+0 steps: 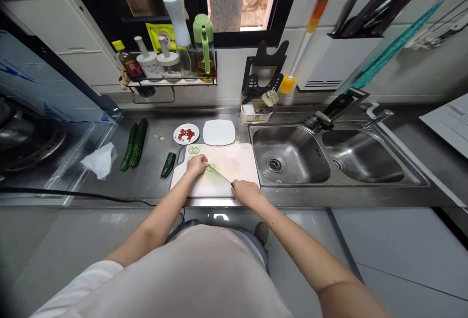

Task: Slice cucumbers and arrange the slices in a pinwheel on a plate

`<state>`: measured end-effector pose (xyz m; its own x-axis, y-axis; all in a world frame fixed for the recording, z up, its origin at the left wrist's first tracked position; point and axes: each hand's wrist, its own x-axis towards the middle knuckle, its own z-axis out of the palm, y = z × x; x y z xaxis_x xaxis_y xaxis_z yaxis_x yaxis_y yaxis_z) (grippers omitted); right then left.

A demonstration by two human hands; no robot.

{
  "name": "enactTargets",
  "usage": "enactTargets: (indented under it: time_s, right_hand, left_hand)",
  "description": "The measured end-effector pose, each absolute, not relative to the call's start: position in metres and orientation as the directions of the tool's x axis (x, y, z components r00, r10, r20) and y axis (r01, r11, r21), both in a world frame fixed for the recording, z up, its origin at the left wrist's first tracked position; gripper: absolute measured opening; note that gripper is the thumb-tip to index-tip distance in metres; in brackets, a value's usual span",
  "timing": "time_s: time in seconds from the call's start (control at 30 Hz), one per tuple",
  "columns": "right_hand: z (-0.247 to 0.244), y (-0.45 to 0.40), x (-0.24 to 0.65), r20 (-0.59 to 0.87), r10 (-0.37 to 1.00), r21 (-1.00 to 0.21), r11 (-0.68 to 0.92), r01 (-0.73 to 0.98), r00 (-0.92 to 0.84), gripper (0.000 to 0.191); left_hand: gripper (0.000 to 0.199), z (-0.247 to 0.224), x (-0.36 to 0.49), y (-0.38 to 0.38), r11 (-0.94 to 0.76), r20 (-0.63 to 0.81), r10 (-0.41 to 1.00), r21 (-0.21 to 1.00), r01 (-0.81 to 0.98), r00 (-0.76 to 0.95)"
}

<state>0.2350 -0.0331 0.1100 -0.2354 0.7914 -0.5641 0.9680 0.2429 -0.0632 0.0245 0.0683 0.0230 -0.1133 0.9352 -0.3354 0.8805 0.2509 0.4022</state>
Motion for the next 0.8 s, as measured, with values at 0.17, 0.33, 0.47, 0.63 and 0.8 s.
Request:
enactTargets:
  time_s: [0.17, 0.33, 0.47, 0.63, 0.8]
  right_hand:
    - [0.1121, -0.0316, 0.2364, -0.555, 0.793, -0.036, 0.279, 0.960, -0.252, 0.038]
    - [0.1100, -0.0316, 0.2382, -0.544, 0.800, -0.028, 0.284, 0.958, -0.253, 0.037]
    - [0.1082, -0.0318, 0.2390, -0.534, 0.804, -0.025, 0.293, 0.956, -0.261, 0.036]
    - [0.1067, -0.0329, 0.2394, -0.534, 0.805, -0.028, 0.291, 0.956, -0.260, 0.037]
    - [0.1050, -0.0343, 0.2422, -0.563, 0.787, -0.099, 0.237, 0.966, -0.251, 0.039]
  left_hand:
    - [0.016, 0.0218, 0.0240, 0.0684, 0.234, -0.326, 0.940, 0.402, 0.885, -0.100]
    - [0.016, 0.0196, 0.0236, 0.0689, 0.228, -0.318, 0.943, 0.394, 0.890, -0.101]
    - [0.015, 0.0192, 0.0230, 0.0689, 0.220, -0.314, 0.945, 0.397, 0.891, -0.094]
    - [0.014, 0.0192, 0.0228, 0.0679, 0.211, -0.304, 0.949, 0.407, 0.889, -0.086]
    - [0.014, 0.0204, 0.0234, 0.0668, 0.209, -0.294, 0.951, 0.394, 0.895, -0.092]
